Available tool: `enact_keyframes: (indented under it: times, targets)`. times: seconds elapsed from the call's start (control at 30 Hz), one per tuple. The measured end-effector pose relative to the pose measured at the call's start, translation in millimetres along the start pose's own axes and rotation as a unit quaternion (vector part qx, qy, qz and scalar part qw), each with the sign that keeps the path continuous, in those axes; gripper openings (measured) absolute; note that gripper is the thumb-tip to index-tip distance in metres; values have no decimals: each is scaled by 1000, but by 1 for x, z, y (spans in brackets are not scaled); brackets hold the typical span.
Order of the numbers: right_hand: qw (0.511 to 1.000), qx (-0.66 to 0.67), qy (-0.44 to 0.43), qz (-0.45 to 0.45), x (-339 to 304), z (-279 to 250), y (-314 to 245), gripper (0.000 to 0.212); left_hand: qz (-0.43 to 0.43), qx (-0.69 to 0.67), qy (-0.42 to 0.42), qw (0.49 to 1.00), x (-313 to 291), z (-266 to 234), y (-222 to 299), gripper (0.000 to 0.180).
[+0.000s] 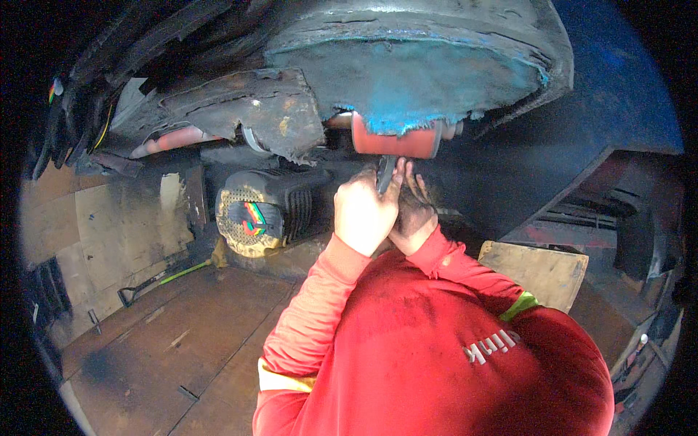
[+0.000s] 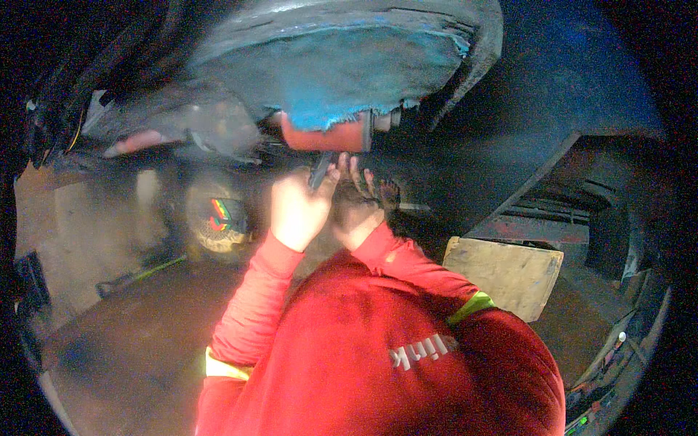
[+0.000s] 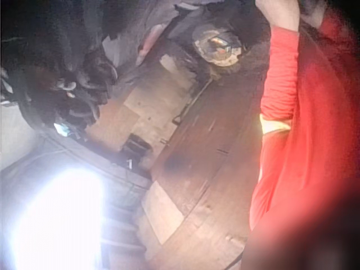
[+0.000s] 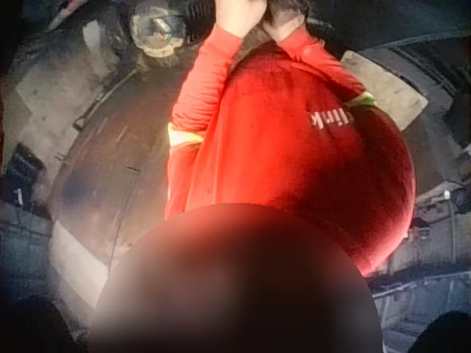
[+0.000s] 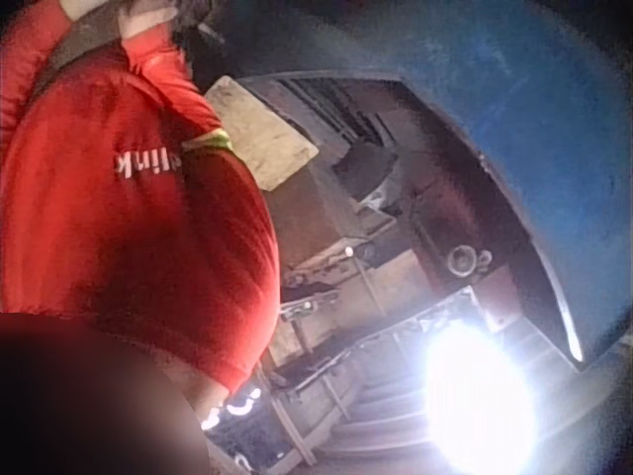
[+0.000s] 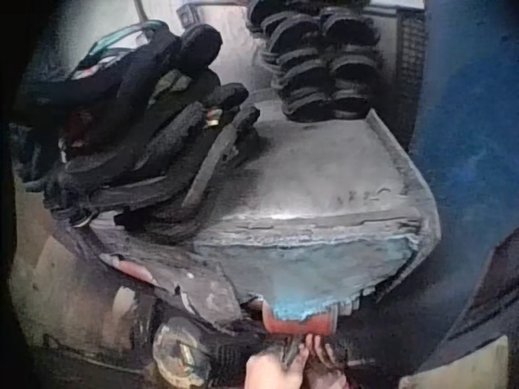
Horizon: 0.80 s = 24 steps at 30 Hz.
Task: The person sands a large, curved vehicle part using a handheld sanding block. They repeatedly rub the block against the surface, focusing on a specific area, and occasionally pause to reposition the tool.
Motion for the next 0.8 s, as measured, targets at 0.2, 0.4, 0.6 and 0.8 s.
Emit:
enact_keyframes:
  times: [0.2, 0.4, 0.6, 0.8]
  targets:
    - [991, 5, 95, -89, -1, -10, -3, 52, 64, -41, 126, 989, -28, -9, 4, 27]
    - [977, 37, 91, -190, -4, 9, 11, 54, 32, -78, 137, 987, -61, -1, -5, 38]
    - [520, 736, -162, 403, -11, 69, 67, 93, 104, -4, 167, 980, -80, -21, -22, 49]
    - [394, 819, -352, 222, 42, 76, 53, 26, 73, -17, 89, 993, -76, -36, 3, 60]
Point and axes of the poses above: each hand's wrist, its own x-axis towards the middle knuckle, its own z-axis out of the palm, y = z × x, the point moved 5 cm from there along x, towards the middle knuckle, and after that the axes turned 13 degrees about z, right-handed, at the moved point
